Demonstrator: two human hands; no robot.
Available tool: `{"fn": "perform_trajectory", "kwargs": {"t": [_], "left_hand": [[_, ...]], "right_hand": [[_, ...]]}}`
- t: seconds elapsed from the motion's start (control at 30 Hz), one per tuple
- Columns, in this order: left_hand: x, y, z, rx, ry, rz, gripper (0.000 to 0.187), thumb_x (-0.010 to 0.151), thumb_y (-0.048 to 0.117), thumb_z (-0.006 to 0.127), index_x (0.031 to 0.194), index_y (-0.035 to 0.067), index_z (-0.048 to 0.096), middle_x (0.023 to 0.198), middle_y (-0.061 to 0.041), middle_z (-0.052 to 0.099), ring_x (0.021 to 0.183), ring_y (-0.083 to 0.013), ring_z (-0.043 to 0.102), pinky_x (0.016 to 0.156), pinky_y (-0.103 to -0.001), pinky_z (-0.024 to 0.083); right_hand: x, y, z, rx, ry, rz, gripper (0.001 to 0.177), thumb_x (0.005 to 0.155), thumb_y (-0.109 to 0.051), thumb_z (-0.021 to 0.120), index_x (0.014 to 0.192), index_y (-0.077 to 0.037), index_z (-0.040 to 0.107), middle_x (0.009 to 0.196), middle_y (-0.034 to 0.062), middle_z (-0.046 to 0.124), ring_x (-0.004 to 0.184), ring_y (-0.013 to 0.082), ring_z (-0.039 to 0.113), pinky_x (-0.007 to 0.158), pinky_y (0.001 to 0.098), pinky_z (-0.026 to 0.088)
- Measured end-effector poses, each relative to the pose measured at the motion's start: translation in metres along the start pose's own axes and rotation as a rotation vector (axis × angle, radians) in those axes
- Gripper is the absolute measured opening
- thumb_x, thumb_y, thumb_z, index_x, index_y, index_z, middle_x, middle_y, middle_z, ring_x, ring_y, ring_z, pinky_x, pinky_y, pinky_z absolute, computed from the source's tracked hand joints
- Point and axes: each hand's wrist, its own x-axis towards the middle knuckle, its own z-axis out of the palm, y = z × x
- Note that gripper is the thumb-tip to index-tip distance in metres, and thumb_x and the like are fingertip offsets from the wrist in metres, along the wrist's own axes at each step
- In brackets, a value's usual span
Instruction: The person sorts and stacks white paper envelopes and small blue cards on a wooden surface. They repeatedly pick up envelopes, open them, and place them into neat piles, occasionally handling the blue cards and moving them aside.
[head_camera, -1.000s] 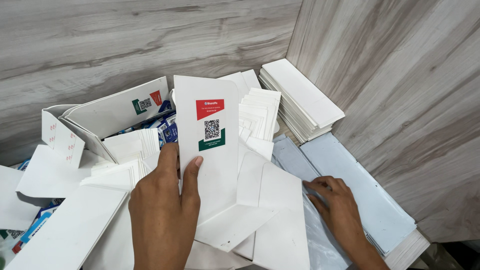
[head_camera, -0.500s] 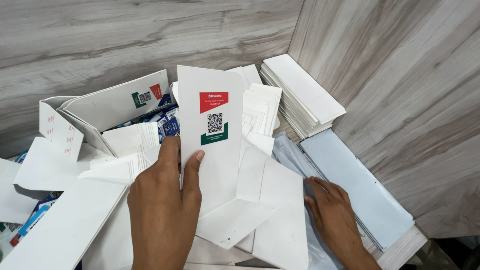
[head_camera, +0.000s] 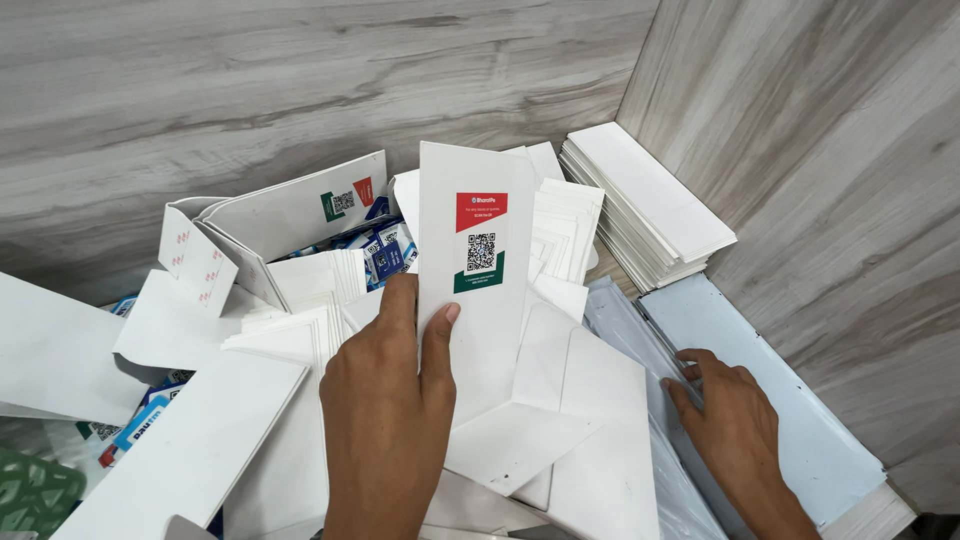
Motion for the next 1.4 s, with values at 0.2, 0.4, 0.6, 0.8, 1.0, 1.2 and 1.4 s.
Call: {"fn": "perform_trajectory", "kwargs": {"t": [0.2,0.4,0.6,0.8,1.0,1.2,1.4], "left_hand": [[0.0,0.0,-0.001,0.004,-0.003,-0.007,0.032,0.095,0.022,0.058,0.121,0.003,0.058,0.06,-0.017,0.066,0.046,-0.0297,0.068,0.048,-0.046,0.049],[0.0,0.002,-0.003,0.012,-0.001,0.0,0.033,0.096,0.022,0.057,0.122,0.002,0.058,0.06,-0.018,0.067,0.046,-0.0297,0.069,0.048,-0.046,0.049],[-0.001,0.004,-0.005,0.027,-0.033,-0.035,0.032,0.098,0.026,0.059,0.12,0.003,0.058,0.061,-0.018,0.067,0.047,-0.0297,0.069,0.048,-0.046,0.049],[-0.004,0.003,-0.007,0.015,-0.032,-0.023,0.029,0.099,0.027,0.058,0.118,0.005,0.059,0.061,-0.017,0.067,0.047,-0.0287,0.069,0.049,-0.046,0.049],[-0.006,0.004,-0.009,0.026,-0.006,0.024,0.029,0.099,0.026,0.058,0.117,0.004,0.059,0.06,-0.017,0.066,0.047,-0.0297,0.068,0.049,-0.046,0.048],[-0.006,0.004,-0.012,0.02,-0.011,0.01,0.029,0.098,0.026,0.058,0.117,0.004,0.059,0.063,-0.017,0.067,0.049,-0.0295,0.07,0.049,-0.047,0.049],[-0.006,0.002,-0.011,0.025,0.001,0.023,0.025,0.099,0.026,0.058,0.111,0.004,0.06,0.063,-0.018,0.067,0.05,-0.0318,0.07,0.05,-0.048,0.049]], "right_hand": [[0.017,0.01,0.012,0.015,-0.029,-0.004,0.04,0.093,-0.034,0.068,0.121,-0.005,0.069,0.105,0.0136,0.074,0.1,0.0266,0.067,0.087,0.0404,0.055],[0.024,0.013,0.01,0.301,-0.161,0.136,0.031,0.092,-0.029,0.068,0.113,-0.008,0.075,0.099,0.0114,0.078,0.092,0.0246,0.072,0.083,0.0374,0.057],[0.018,-0.004,0.008,0.371,-0.069,-0.068,0.023,0.09,-0.025,0.067,0.101,-0.006,0.075,0.099,0.0055,0.074,0.09,0.0192,0.07,0.076,0.0374,0.056],[0.014,-0.008,0.003,-0.138,0.094,-0.084,0.028,0.09,-0.032,0.07,0.103,-0.007,0.072,0.101,0.0082,0.071,0.095,0.0247,0.068,0.081,0.0381,0.056],[0.013,0.001,0.002,-0.077,0.163,-0.151,0.02,0.093,-0.023,0.063,0.098,-0.005,0.071,0.093,0.0091,0.071,0.081,0.0243,0.069,0.072,0.0396,0.057],[0.018,0.002,-0.011,-0.013,0.033,0.001,0.027,0.104,-0.027,0.051,0.108,-0.001,0.06,0.058,0.0137,0.069,0.048,0.0266,0.066,0.053,0.0417,0.054],[0.017,0.015,-0.036,0.108,0.193,0.093,0.032,0.107,-0.031,0.052,0.12,-0.003,0.061,0.072,0.0141,0.07,0.053,0.0317,0.068,0.055,0.0469,0.053]]}}
